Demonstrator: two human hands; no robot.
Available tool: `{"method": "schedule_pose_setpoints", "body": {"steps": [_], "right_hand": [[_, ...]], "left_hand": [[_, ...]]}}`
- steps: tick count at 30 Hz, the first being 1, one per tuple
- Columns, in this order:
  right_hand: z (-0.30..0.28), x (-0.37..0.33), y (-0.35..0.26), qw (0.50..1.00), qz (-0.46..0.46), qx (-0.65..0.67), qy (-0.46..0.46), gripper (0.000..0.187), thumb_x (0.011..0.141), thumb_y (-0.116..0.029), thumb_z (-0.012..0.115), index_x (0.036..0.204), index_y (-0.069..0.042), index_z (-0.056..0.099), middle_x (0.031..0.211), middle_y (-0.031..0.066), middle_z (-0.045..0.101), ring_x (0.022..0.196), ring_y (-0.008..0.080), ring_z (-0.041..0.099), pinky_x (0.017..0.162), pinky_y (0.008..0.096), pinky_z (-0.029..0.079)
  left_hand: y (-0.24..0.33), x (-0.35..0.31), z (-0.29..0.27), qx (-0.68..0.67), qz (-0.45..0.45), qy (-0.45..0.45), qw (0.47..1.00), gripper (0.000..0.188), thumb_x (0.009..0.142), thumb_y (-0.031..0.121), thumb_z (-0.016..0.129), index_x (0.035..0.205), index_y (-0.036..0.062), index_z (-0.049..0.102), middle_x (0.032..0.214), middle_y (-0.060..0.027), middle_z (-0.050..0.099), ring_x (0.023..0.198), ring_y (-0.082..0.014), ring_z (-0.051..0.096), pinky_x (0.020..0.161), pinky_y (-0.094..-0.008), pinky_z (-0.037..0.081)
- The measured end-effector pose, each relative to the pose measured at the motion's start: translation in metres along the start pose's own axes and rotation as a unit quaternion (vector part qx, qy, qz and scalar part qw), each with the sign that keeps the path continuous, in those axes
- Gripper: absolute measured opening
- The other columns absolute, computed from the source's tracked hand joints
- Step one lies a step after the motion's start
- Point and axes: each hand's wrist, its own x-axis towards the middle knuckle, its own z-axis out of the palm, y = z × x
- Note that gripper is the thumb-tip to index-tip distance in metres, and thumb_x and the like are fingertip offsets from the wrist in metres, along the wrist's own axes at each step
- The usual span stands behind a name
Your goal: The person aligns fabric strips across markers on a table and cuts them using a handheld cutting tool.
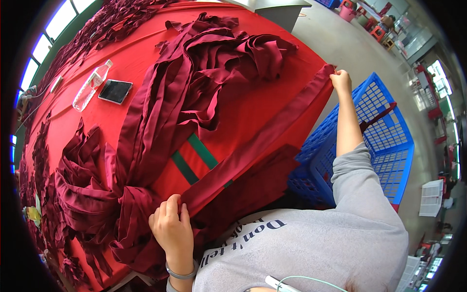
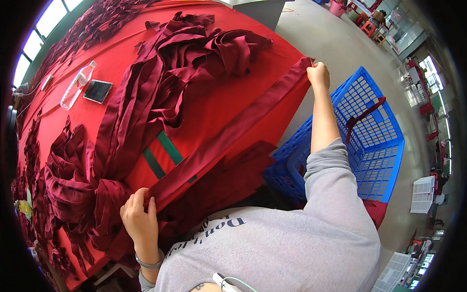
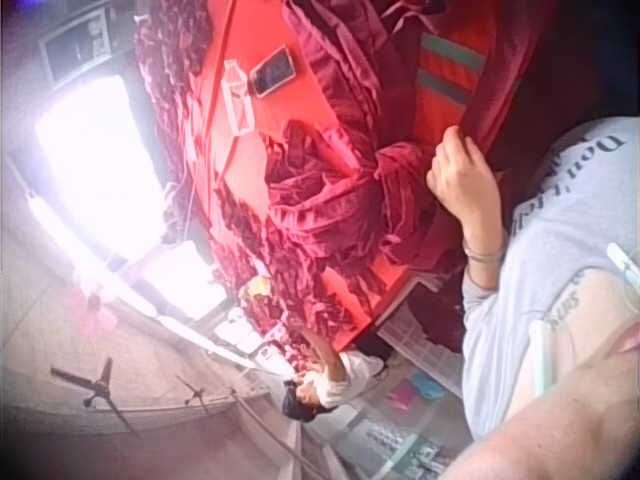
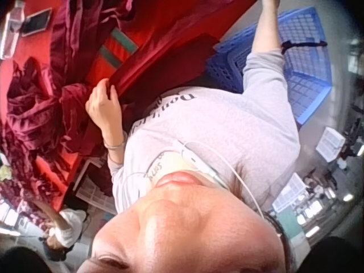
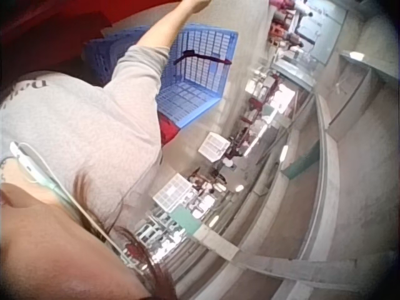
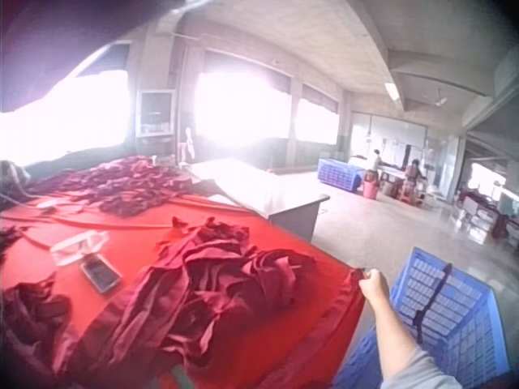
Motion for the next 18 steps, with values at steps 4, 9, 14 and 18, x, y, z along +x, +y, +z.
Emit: {"method": "schedule_pose_setpoints", "body": {"steps": [4,9,14,18], "right_hand": [[-0.012,-0.029,-0.026,0.991,0.007,-0.064,0.116,0.042,0.087,-0.025,0.059,0.12,-0.001,0.059,0.116,0.0237,0.065,0.102,0.0409,0.064,0.091,0.0476,0.051],[-0.023,-0.109,-0.096,0.969,-0.23,0.089,0.017,0.037,0.093,-0.011,0.054,0.126,0.005,0.058,0.12,0.0239,0.059,0.111,0.0335,0.06,0.097,0.04,0.047],[-0.058,-0.264,-0.179,0.854,-0.408,0.259,-0.191,0.042,0.086,0.002,0.064,0.128,0.005,0.058,0.096,0.016,0.062,0.086,0.0274,0.064,0.079,0.0326,0.052],[-0.055,-0.34,-0.177,0.775,-0.573,0.125,-0.236,0.047,0.085,-0.012,0.065,0.129,0.001,0.056,0.078,0.0077,0.059,0.064,0.0213,0.062,0.055,0.0327,0.051]], "left_hand": [[0.0,-0.002,-0.002,-0.005,-0.017,-0.023,1.0,0.023,0.08,0.007,0.07,0.103,0.0092,0.065,0.09,-0.0063,0.064,0.083,-0.0263,0.061,0.079,-0.0394,0.043],[0.018,-0.001,-0.005,0.047,0.024,0.048,0.997,0.021,0.081,0.007,0.07,0.101,0.01,0.068,0.102,-0.0052,0.063,0.098,-0.0257,0.06,0.094,-0.043,0.041],[0.028,-0.011,0.005,-0.072,0.151,-0.002,0.986,0.024,0.084,0.013,0.068,0.108,0.0082,0.071,0.119,-0.0076,0.065,0.112,-0.0272,0.06,0.101,-0.0465,0.042],[0.021,-0.011,0.019,-0.016,0.127,-0.019,0.992,0.039,0.084,0.018,0.069,0.121,0.0106,0.067,0.123,-0.0083,0.063,0.117,-0.0273,0.059,0.1,-0.0461,0.043]]}}
